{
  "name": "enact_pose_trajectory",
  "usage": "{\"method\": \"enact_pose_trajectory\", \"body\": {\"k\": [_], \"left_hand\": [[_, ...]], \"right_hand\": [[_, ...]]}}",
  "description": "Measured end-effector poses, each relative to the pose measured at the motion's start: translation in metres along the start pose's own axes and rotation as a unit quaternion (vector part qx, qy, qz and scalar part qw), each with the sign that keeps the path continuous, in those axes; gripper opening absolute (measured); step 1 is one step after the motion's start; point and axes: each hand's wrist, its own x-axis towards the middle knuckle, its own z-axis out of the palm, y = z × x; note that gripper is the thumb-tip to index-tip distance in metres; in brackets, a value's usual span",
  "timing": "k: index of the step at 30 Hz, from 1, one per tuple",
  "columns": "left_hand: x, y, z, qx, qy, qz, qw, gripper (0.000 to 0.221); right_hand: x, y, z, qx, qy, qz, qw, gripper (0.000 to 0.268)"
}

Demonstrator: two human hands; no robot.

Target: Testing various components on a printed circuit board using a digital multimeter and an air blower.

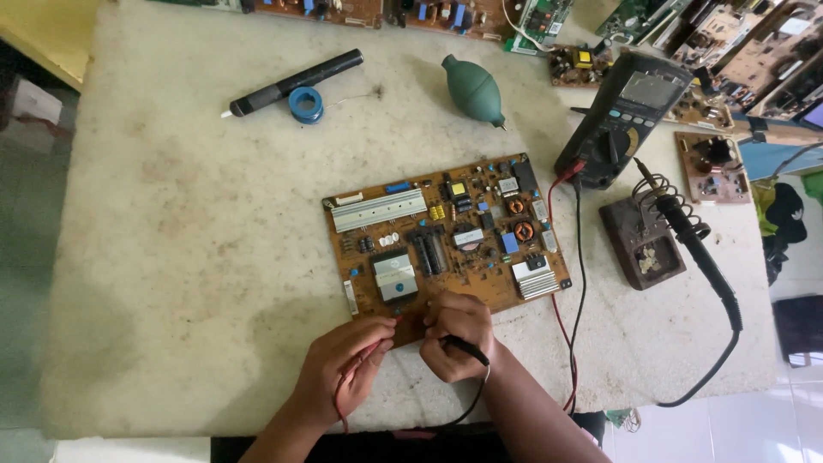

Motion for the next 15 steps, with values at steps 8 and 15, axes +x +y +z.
{"method": "enact_pose_trajectory", "body": {"k": [8,15], "left_hand": [[-0.0040,-0.0056,0.0014,-0.001,-0.001,0.008,1.000,0.011],[-0.0043,-0.0041,0.0008,0.017,0.006,0.012,1.000,0.015]], "right_hand": [[-0.0057,0.0054,-0.0004,-0.005,-0.028,0.018,0.999,0.016],[-0.0067,0.0074,-0.0015,-0.014,-0.036,0.010,0.999,0.017]]}}
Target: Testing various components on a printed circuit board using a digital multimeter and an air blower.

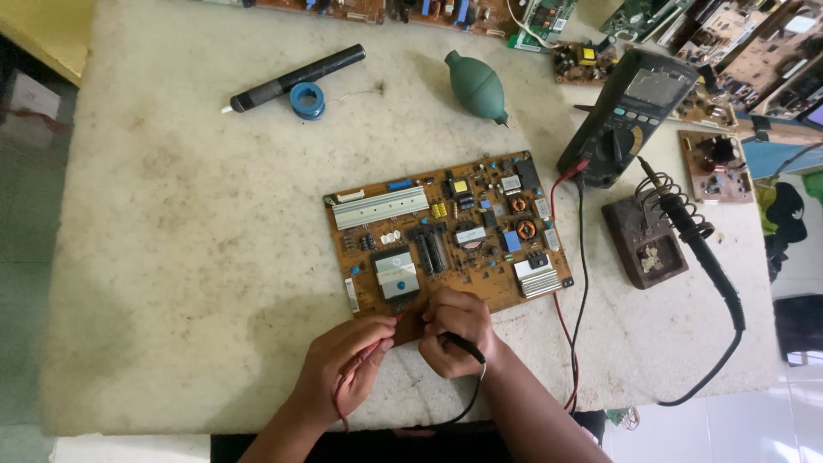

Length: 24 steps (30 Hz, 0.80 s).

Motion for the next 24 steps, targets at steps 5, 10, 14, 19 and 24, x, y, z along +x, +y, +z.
{"method": "enact_pose_trajectory", "body": {"k": [5,10,14,19,24], "left_hand": [[-0.0042,0.0002,0.0021,-0.015,0.066,0.013,0.998,0.013],[-0.0026,0.0020,0.0031,-0.011,0.093,0.019,0.995,0.014],[-0.0034,-0.0018,0.0036,0.027,0.073,0.011,0.997,0.014],[-0.0051,-0.0051,0.0034,0.032,0.049,0.010,0.998,0.015],[-0.0017,-0.0006,0.0019,0.033,0.047,0.012,0.998,0.016]], "right_hand": [[0.0016,-0.0012,0.0008,-0.002,0.001,0.004,1.000,0.021],[0.0029,-0.0025,0.0004,-0.010,0.002,0.008,1.000,0.016],[0.0034,-0.0023,0.0009,0.000,0.007,0.007,1.000,0.018],[0.0063,-0.0037,0.0011,0.019,0.007,0.001,1.000,0.020],[0.0075,-0.0050,0.0000,0.004,0.006,0.003,1.000,0.016]]}}
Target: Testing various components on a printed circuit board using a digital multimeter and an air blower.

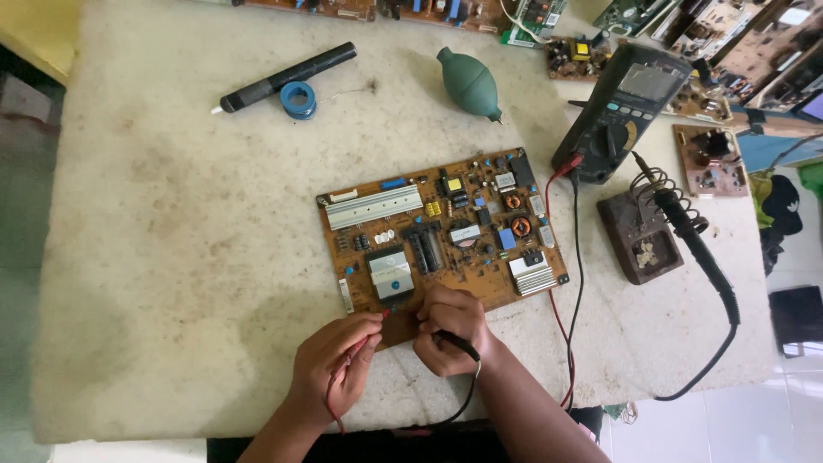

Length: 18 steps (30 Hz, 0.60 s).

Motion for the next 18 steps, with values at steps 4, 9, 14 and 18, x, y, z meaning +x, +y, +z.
{"method": "enact_pose_trajectory", "body": {"k": [4,9,14,18], "left_hand": [[-0.005,-0.004,0.001,0.007,-0.016,-0.035,0.999,0.016],[-0.010,-0.009,0.004,-0.003,-0.006,-0.047,0.999,0.015],[-0.006,-0.004,0.003,-0.011,0.007,-0.033,0.999,0.017],[-0.005,-0.005,0.004,0.017,0.010,-0.024,1.000,0.016]], "right_hand": [[0.003,-0.003,0.001,-0.007,-0.001,0.009,1.000,0.018],[0.005,-0.004,0.001,0.031,0.010,0.008,0.999,0.017],[0.000,-0.001,0.001,0.021,0.009,0.000,1.000,0.016],[-0.004,0.003,0.001,0.009,0.008,0.001,1.000,0.015]]}}
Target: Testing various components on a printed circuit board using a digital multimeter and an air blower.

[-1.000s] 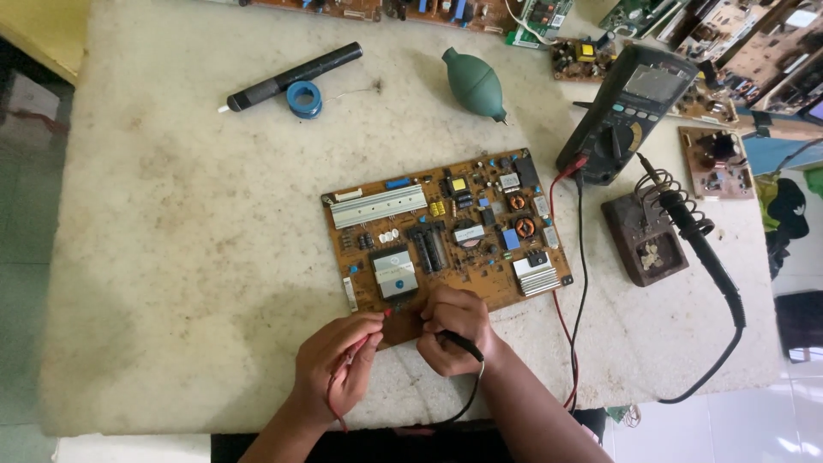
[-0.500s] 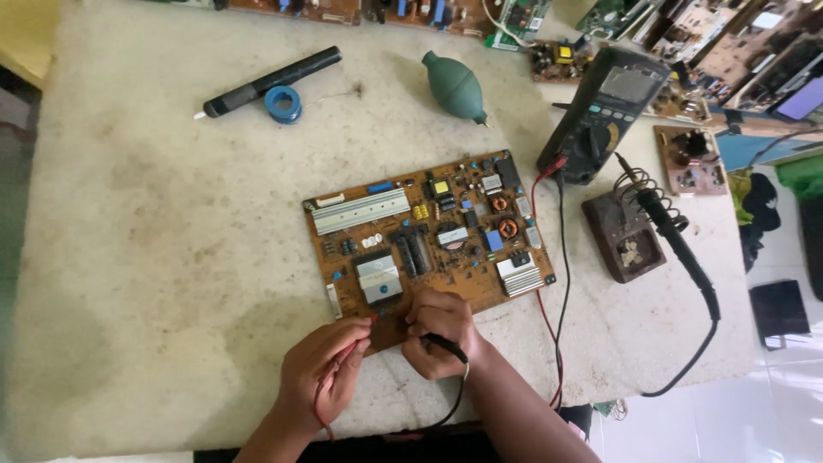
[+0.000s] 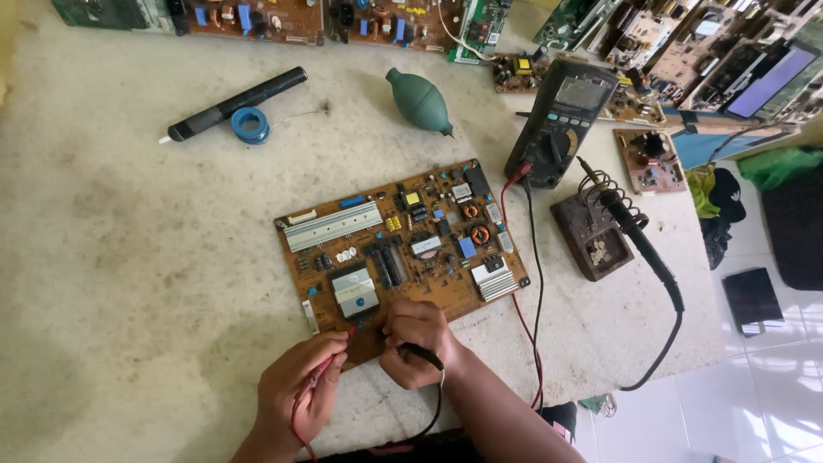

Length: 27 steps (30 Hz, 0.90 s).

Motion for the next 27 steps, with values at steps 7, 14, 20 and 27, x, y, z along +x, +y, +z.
{"method": "enact_pose_trajectory", "body": {"k": [7,14,20,27], "left_hand": [[0.0009,0.0054,0.0003,0.005,0.004,-0.029,1.000,0.019],[-0.0019,0.0025,0.0003,0.001,-0.006,-0.056,0.998,0.014],[-0.0031,0.0000,0.0008,0.013,-0.001,-0.039,0.999,0.015],[-0.0022,0.0011,-0.0010,0.021,-0.018,-0.059,0.998,0.015]], "right_hand": [[0.0045,-0.0026,0.0002,0.000,0.007,-0.008,1.000,0.015],[0.0091,-0.0057,-0.0002,0.020,0.003,-0.011,1.000,0.017],[0.0066,-0.0069,-0.0003,-0.006,0.010,-0.001,1.000,0.018],[0.0057,-0.0066,-0.0003,-0.005,0.009,0.001,1.000,0.018]]}}
